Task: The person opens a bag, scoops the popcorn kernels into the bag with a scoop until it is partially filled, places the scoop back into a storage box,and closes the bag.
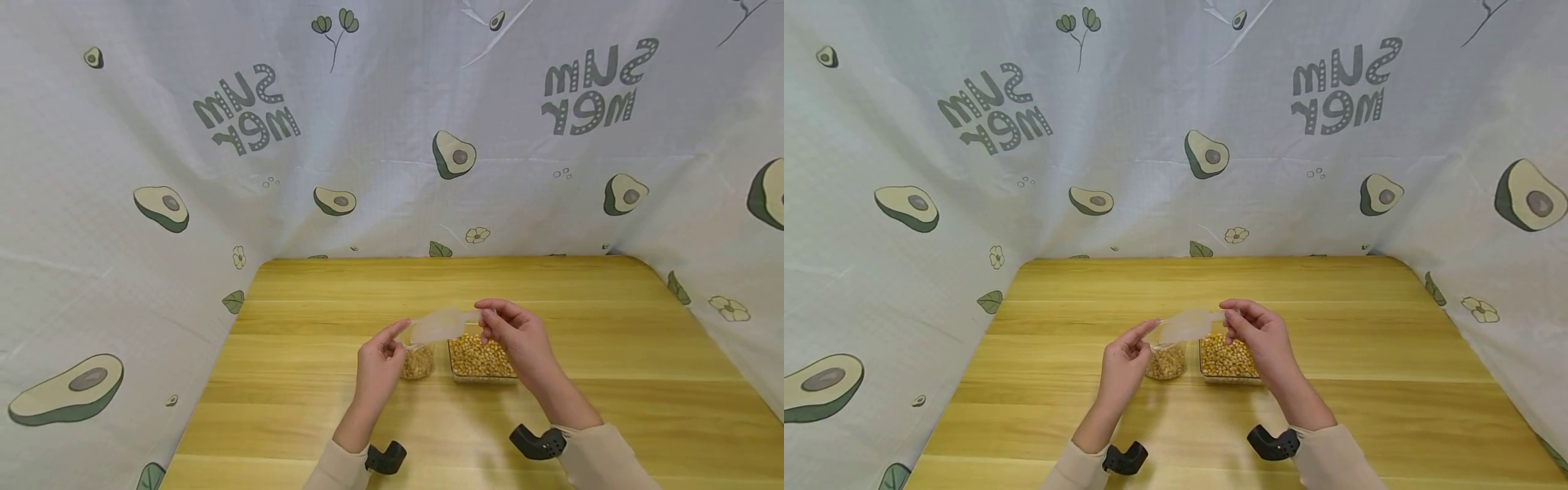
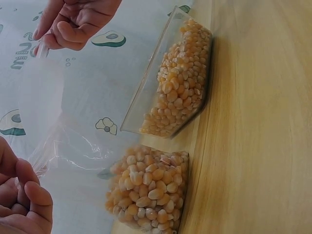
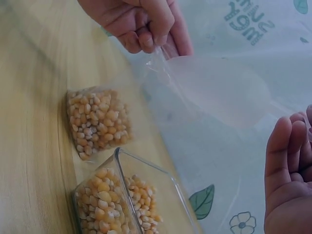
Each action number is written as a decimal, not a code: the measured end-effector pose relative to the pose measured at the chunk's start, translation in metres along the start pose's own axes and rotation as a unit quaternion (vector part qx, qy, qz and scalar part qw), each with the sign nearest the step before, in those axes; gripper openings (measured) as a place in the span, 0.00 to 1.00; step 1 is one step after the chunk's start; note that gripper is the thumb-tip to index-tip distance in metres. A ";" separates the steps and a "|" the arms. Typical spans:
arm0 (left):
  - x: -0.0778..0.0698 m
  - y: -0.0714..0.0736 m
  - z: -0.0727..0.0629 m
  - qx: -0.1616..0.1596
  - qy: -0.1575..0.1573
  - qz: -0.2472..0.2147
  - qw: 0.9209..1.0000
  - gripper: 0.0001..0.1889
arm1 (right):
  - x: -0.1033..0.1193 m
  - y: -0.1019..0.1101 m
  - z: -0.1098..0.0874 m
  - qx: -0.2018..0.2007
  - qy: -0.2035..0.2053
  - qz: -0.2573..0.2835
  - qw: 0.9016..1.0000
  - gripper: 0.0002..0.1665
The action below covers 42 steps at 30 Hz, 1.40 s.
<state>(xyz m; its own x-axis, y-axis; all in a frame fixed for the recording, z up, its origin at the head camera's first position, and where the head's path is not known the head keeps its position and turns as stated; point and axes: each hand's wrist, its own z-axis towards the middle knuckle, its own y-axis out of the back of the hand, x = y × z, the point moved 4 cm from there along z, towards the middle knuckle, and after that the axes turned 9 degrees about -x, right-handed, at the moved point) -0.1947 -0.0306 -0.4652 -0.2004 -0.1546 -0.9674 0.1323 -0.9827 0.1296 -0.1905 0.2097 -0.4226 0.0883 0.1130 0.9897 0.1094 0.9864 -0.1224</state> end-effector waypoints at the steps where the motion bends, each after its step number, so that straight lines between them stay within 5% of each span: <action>1: 0.000 0.000 0.000 0.000 -0.002 0.000 1.000 0.23 | 0.000 0.000 0.000 -0.004 0.003 -0.011 1.000 0.12; 12: -0.003 -0.001 0.000 -0.001 -0.007 0.001 1.000 0.22 | -0.001 0.005 0.001 -0.036 0.044 -0.113 0.992 0.17; 20: 0.000 -0.001 0.001 -0.003 -0.002 0.002 1.000 0.24 | -0.003 0.006 0.000 -0.050 0.029 -0.150 0.987 0.19; 29: 0.002 -0.001 0.001 0.000 -0.006 -0.001 1.000 0.24 | -0.005 0.007 -0.003 -0.045 0.028 -0.169 0.984 0.24; 42: 0.001 -0.001 0.000 0.004 -0.003 -0.008 1.000 0.23 | -0.008 0.019 -0.007 -0.042 0.023 -0.139 0.989 0.18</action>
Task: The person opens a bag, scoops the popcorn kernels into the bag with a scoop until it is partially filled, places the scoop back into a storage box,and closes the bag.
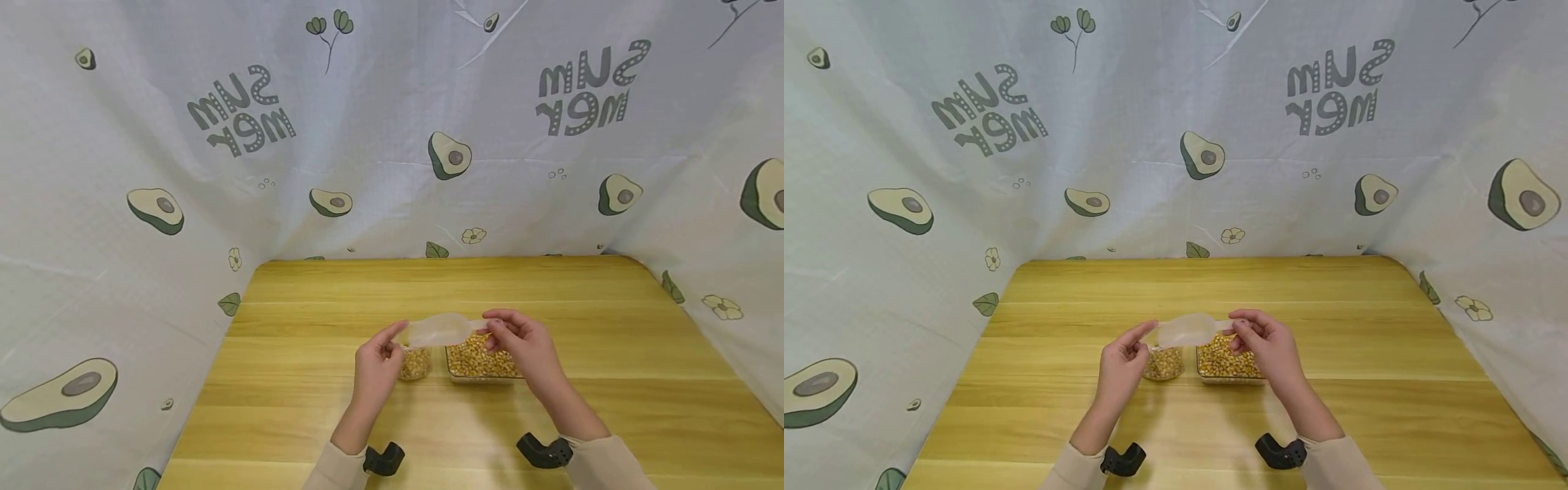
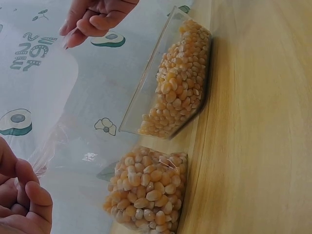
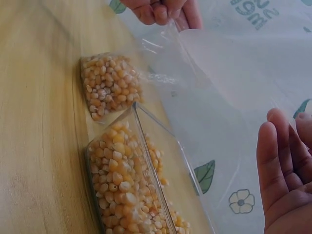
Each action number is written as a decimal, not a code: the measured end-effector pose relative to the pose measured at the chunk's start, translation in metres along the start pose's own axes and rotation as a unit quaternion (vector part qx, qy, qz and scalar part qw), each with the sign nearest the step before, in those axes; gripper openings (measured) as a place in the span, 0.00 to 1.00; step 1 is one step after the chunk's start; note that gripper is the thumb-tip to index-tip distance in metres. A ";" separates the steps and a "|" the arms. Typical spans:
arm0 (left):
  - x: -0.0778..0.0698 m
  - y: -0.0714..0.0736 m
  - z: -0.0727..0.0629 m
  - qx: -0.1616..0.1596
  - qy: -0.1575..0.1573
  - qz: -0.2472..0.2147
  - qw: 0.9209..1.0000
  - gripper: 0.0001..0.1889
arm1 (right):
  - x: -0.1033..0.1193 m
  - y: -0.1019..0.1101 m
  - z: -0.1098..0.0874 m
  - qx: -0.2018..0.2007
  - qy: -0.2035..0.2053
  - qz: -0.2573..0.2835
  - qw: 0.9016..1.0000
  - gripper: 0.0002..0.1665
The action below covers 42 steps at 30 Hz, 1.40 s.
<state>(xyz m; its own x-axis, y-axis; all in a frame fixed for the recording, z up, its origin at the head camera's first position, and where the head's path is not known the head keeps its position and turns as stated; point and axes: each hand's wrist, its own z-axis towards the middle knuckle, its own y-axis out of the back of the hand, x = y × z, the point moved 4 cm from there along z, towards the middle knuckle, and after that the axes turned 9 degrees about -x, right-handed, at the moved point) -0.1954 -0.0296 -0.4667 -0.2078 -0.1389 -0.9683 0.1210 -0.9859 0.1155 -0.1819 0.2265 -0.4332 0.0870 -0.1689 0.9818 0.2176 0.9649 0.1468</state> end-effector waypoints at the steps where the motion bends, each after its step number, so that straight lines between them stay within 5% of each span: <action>1: 0.000 0.000 0.000 -0.001 0.001 -0.001 1.000 0.23 | 0.000 0.002 -0.001 0.000 0.001 0.008 1.000 0.17; 15: -0.002 0.000 -0.001 -0.002 0.012 0.000 1.000 0.23 | -0.012 0.031 -0.007 -0.020 0.001 0.050 0.999 0.13; 42: -0.004 0.001 -0.002 -0.002 0.025 0.013 1.000 0.23 | -0.041 0.077 -0.019 -0.071 -0.007 0.031 0.997 0.12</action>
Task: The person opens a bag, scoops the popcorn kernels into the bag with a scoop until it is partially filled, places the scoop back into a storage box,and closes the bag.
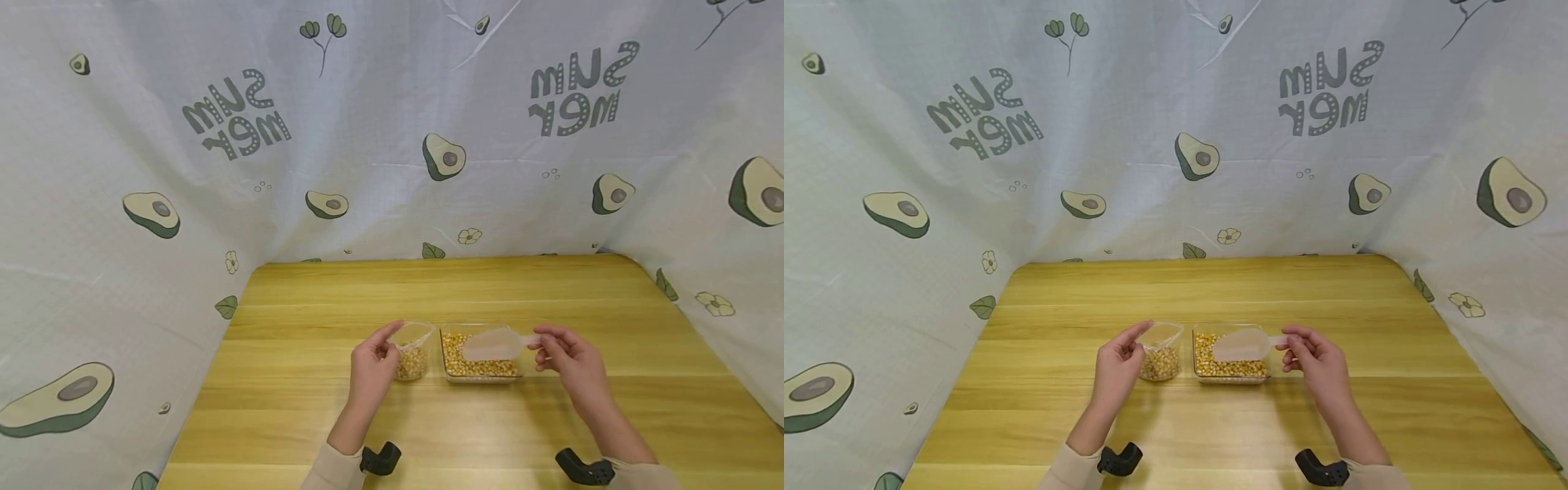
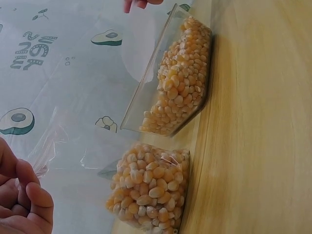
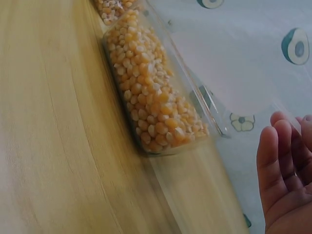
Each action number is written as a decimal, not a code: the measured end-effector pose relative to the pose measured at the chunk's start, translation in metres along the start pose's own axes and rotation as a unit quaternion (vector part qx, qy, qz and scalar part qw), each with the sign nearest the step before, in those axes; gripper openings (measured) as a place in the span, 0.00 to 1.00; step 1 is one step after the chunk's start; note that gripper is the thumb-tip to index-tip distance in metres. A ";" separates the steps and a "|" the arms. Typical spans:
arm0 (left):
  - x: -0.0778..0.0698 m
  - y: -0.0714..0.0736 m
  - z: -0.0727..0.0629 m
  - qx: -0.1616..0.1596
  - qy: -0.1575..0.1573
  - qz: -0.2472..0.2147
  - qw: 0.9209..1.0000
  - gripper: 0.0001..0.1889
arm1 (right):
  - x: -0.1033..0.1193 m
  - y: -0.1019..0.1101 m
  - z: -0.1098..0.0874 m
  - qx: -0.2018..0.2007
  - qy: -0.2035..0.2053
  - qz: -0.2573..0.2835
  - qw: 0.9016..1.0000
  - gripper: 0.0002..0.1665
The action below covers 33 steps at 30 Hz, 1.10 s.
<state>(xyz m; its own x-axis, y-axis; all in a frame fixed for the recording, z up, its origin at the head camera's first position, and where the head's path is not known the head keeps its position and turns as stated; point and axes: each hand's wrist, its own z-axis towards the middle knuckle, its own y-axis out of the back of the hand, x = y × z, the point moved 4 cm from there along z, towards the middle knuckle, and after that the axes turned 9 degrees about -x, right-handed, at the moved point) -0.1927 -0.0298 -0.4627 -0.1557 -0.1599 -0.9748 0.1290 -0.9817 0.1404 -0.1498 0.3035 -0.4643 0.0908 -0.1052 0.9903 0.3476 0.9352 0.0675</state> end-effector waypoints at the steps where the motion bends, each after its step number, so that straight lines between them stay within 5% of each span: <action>1: 0.000 0.000 0.000 -0.001 0.001 0.000 1.000 0.23 | 0.000 0.001 0.000 -0.002 0.000 -0.006 1.000 0.12; 10: 0.003 0.000 0.002 0.000 -0.003 0.001 1.000 0.24 | -0.002 0.009 0.001 -0.015 0.008 -0.060 0.998 0.11; 22: 0.004 0.001 0.001 -0.002 0.007 -0.010 1.000 0.23 | 0.009 0.003 0.003 -0.013 0.090 -0.179 0.980 0.13; 33: 0.005 0.000 0.001 0.003 0.011 -0.012 1.000 0.24 | 0.001 -0.009 0.000 0.004 0.077 -0.196 0.977 0.12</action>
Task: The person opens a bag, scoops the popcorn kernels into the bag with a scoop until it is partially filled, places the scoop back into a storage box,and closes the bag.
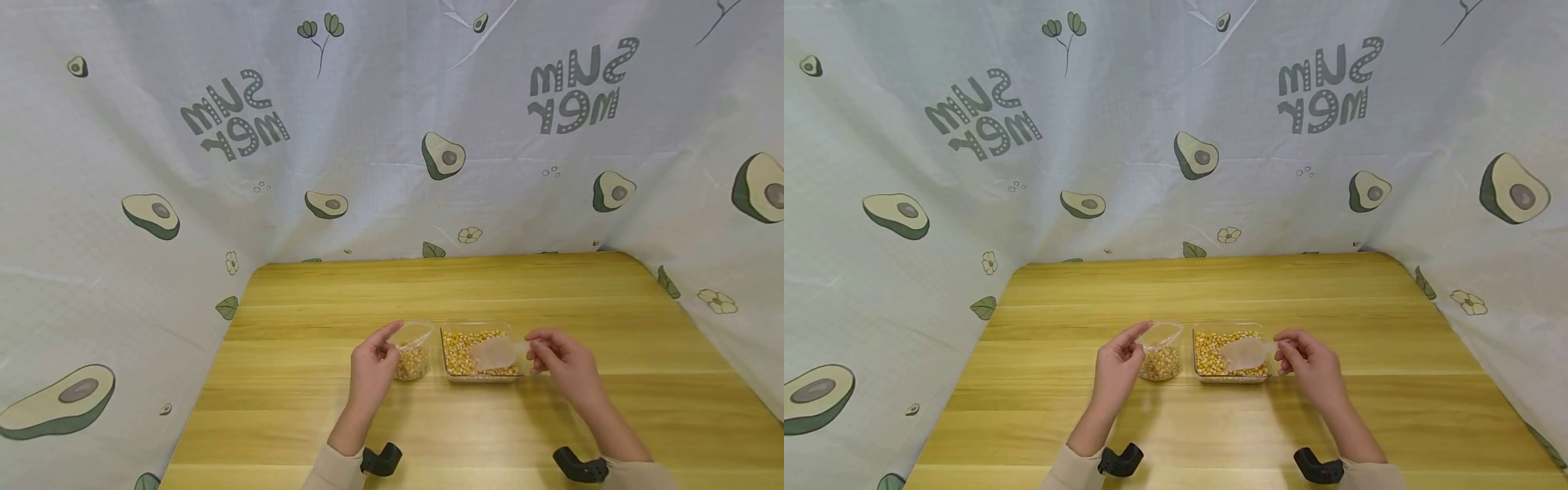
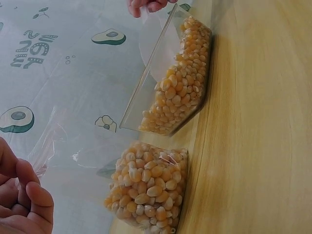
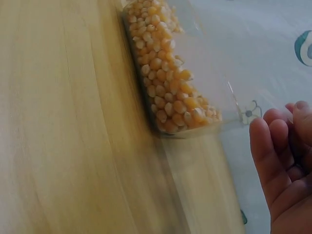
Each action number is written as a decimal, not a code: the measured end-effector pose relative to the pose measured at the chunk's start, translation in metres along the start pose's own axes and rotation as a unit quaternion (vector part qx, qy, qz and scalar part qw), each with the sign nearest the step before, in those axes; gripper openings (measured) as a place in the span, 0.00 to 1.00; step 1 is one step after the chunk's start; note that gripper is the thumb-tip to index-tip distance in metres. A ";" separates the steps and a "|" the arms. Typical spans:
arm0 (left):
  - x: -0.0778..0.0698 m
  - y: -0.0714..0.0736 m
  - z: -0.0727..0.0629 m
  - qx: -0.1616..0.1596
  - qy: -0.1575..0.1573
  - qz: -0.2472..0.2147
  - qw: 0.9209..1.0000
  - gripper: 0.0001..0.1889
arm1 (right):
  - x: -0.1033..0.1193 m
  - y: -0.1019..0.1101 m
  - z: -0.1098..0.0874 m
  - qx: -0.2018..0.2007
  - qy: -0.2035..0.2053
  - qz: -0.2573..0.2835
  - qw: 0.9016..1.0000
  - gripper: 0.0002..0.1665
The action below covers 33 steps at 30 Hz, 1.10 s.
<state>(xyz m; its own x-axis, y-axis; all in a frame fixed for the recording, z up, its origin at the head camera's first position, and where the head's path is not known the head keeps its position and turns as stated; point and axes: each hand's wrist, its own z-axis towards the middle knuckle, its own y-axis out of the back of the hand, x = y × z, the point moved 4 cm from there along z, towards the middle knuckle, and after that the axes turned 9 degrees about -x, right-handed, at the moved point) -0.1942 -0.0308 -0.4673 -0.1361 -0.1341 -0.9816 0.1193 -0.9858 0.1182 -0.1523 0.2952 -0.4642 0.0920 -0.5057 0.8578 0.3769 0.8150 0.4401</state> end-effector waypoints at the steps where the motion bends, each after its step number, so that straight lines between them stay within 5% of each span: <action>1: 0.000 0.000 0.000 0.000 0.000 -0.001 1.000 0.24 | -0.001 -0.001 0.000 0.002 -0.002 -0.004 1.000 0.12; 18: 0.000 0.002 0.000 -0.005 -0.004 -0.005 1.000 0.24 | -0.033 -0.022 -0.002 0.021 -0.094 0.037 0.995 0.17; 26: 0.001 0.002 -0.001 -0.001 -0.001 -0.007 1.000 0.24 | -0.039 -0.026 -0.003 0.007 -0.160 0.110 0.981 0.20; 33: 0.001 0.002 -0.001 -0.001 -0.003 -0.007 1.000 0.24 | -0.039 -0.027 -0.006 -0.001 -0.178 0.182 0.967 0.17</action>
<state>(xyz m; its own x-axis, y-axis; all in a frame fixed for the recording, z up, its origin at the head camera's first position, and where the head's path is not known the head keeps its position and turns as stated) -0.1928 -0.0327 -0.4683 -0.1445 -0.1220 -0.9820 0.1186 -0.9874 0.1052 -0.1609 0.2914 -0.5112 -0.1031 -0.0554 0.9931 0.3804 0.9204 0.0908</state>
